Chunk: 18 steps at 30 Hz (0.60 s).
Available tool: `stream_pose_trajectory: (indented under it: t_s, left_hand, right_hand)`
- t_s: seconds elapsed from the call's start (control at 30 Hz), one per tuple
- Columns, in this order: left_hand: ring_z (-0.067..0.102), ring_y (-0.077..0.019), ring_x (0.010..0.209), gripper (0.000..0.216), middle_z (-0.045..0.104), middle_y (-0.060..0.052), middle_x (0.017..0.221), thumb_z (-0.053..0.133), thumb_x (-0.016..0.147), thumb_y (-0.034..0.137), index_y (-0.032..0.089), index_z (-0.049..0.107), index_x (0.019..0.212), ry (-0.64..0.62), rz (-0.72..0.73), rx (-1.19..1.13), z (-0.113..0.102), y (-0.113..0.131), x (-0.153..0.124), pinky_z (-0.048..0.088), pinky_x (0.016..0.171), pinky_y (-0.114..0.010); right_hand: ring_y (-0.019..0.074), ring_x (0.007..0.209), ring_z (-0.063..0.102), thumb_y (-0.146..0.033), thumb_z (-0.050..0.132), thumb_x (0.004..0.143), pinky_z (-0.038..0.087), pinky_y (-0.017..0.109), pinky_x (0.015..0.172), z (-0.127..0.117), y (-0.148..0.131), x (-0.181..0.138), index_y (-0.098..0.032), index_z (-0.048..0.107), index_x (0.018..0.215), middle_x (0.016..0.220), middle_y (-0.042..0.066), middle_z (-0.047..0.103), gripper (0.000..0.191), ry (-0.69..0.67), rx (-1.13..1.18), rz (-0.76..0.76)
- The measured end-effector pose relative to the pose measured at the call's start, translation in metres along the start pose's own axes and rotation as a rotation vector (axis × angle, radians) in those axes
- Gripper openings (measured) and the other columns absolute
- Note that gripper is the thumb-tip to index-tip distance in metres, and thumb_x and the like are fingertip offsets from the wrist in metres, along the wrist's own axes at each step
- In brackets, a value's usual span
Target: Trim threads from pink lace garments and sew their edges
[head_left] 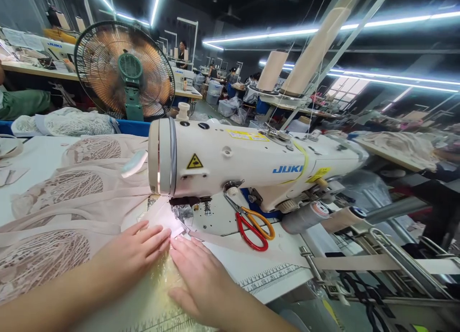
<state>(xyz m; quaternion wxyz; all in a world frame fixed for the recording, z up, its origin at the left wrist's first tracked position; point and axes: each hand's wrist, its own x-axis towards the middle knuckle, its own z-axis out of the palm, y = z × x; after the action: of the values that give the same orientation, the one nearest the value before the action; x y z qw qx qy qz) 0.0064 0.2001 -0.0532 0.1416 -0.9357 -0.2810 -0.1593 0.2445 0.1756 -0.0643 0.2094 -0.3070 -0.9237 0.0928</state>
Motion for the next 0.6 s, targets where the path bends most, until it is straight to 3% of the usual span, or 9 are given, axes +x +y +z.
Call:
stream_pose_trajectory:
  t_s: [0.2, 0.6]
  left_hand:
    - [0.058, -0.0227, 0.116, 0.038, 0.064, -0.003, 0.129, 0.043, 0.091, 0.013, 0.024, 0.057, 0.125, -0.074, 0.025, -0.009, 0.013, -0.026, -0.002, 0.035, 0.105, -0.044]
    - [0.059, -0.024, 0.115, 0.04, 0.065, -0.007, 0.127, 0.038, 0.092, 0.009, 0.022, 0.06, 0.123, -0.146, 0.034, 0.031, 0.011, -0.042, 0.011, 0.036, 0.106, -0.046]
  right_hand:
    - [0.0227, 0.137, 0.037, -0.046, 0.046, 0.094, 0.026, 0.038, 0.116, 0.001, 0.002, 0.0, -0.008, 0.049, 0.134, 0.144, 0.013, 0.047, 0.055, -0.011, -0.004, 0.009]
    - [0.0239, 0.135, 0.04, -0.046, 0.046, 0.093, 0.031, 0.04, 0.114, 0.004, 0.002, -0.001, -0.009, 0.051, 0.131, 0.142, 0.014, 0.05, 0.053, -0.002, 0.005, 0.019]
